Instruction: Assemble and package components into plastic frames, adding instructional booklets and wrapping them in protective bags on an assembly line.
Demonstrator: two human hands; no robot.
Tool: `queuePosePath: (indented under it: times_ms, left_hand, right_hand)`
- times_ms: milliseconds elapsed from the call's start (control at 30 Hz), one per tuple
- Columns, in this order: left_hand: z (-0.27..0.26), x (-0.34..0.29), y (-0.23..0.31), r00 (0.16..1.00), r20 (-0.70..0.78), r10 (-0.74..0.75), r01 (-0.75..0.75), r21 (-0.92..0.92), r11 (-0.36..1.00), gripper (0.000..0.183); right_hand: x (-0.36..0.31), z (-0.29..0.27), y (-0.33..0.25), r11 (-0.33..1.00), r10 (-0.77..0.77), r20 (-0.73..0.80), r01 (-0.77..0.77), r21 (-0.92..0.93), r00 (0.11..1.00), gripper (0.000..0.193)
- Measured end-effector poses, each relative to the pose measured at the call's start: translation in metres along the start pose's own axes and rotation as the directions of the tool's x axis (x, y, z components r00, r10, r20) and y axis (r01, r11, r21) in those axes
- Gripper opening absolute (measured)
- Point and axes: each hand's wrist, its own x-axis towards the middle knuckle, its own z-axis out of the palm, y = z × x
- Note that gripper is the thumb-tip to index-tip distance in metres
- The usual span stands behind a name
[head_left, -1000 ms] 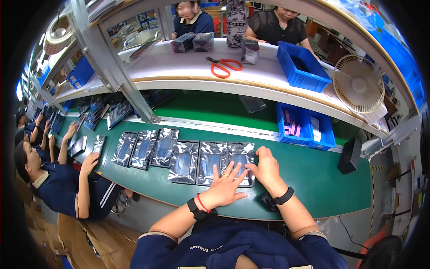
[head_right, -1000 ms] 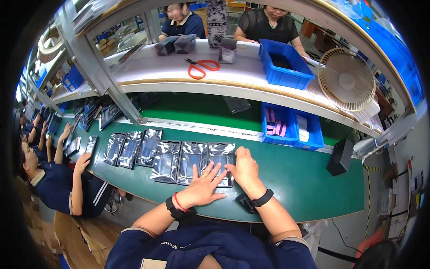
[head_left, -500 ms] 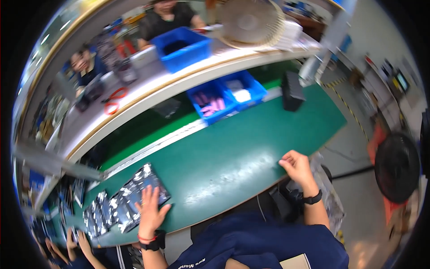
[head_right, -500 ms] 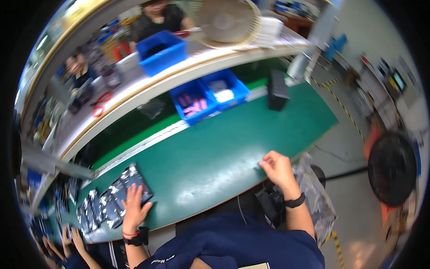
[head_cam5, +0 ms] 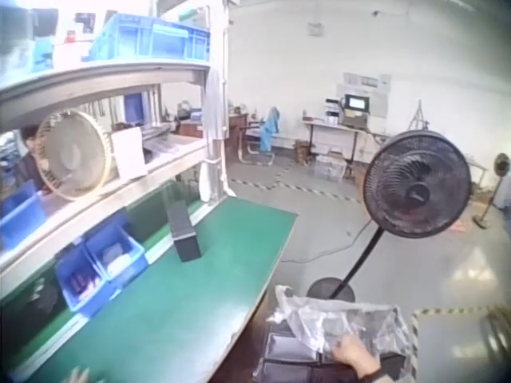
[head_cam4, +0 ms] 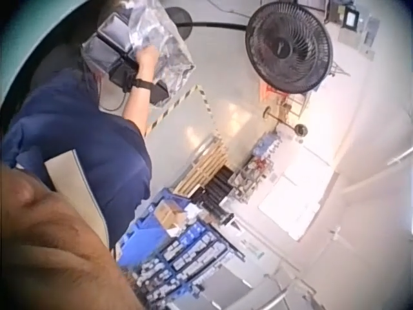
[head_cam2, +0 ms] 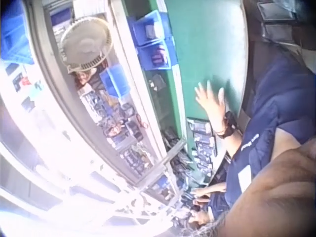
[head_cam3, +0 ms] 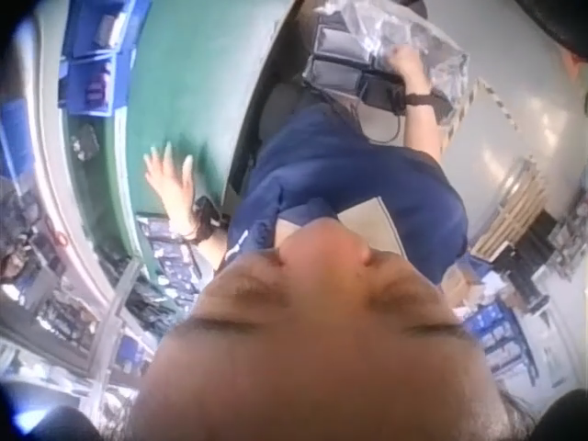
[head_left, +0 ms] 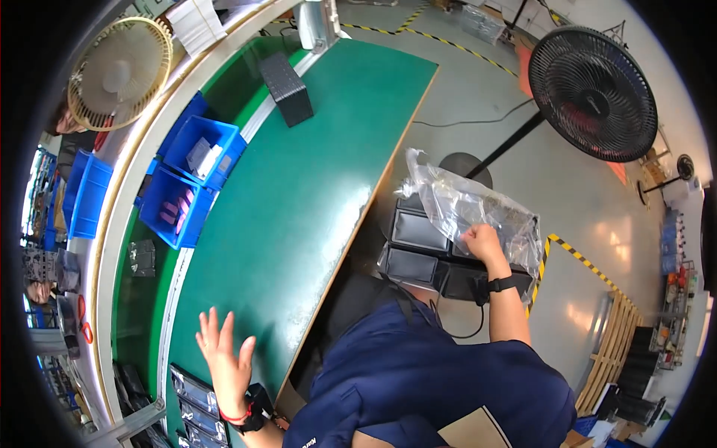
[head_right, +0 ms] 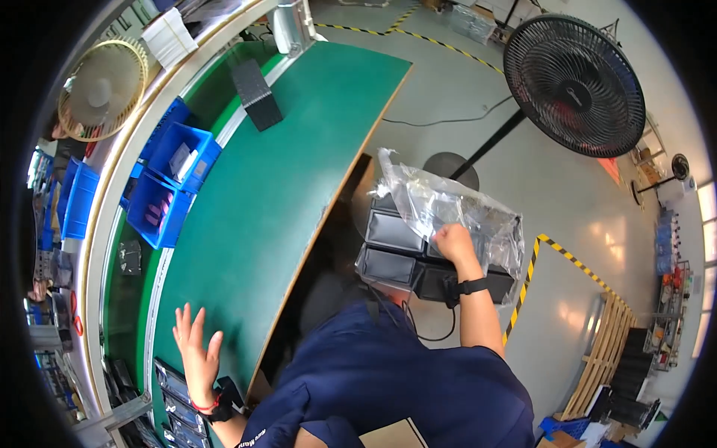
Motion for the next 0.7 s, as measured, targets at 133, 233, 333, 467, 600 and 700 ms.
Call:
queuePosePath:
  times_ms: [133, 233, 333, 467, 600, 700]
  left_hand:
    - [-0.012, 0.036, 0.036, 0.986, -0.025, 0.164, -0.165, -0.046, 0.985, 0.05]
    - [-0.022, 0.045, 0.046, 0.972, -0.065, 0.227, -0.231, -0.051, 0.972, 0.051]
    - [-0.028, 0.04, 0.05, 0.976, -0.059, 0.211, -0.216, -0.108, 0.97, 0.05]
    - [-0.022, 0.035, 0.049, 0.979, -0.064, 0.192, -0.201, -0.179, 0.963, 0.046]
    - [-0.02, 0.034, 0.037, 0.978, -0.138, 0.156, -0.195, -0.339, 0.921, 0.037]
    - [-0.012, 0.065, 0.035, 0.973, -0.154, 0.171, -0.228, -0.542, 0.808, 0.032]
  right_hand:
    - [0.04, -0.013, -0.111, 0.789, -0.334, -0.344, 0.46, 0.407, 0.877, 0.033]
    - [0.067, -0.034, -0.239, 0.585, -0.489, -0.485, 0.685, 0.434, 0.725, 0.05]
    - [0.098, -0.04, -0.344, 0.654, -0.523, -0.405, 0.658, 0.374, 0.75, 0.066]
    - [0.165, -0.026, -0.408, 0.798, -0.347, -0.259, 0.429, 0.424, 0.901, 0.062]
    - [0.159, -0.013, -0.409, 0.696, -0.503, -0.262, 0.565, 0.443, 0.824, 0.039]
    - [0.113, 0.002, -0.373, 0.496, -0.617, -0.461, 0.771, 0.401, 0.637, 0.033]
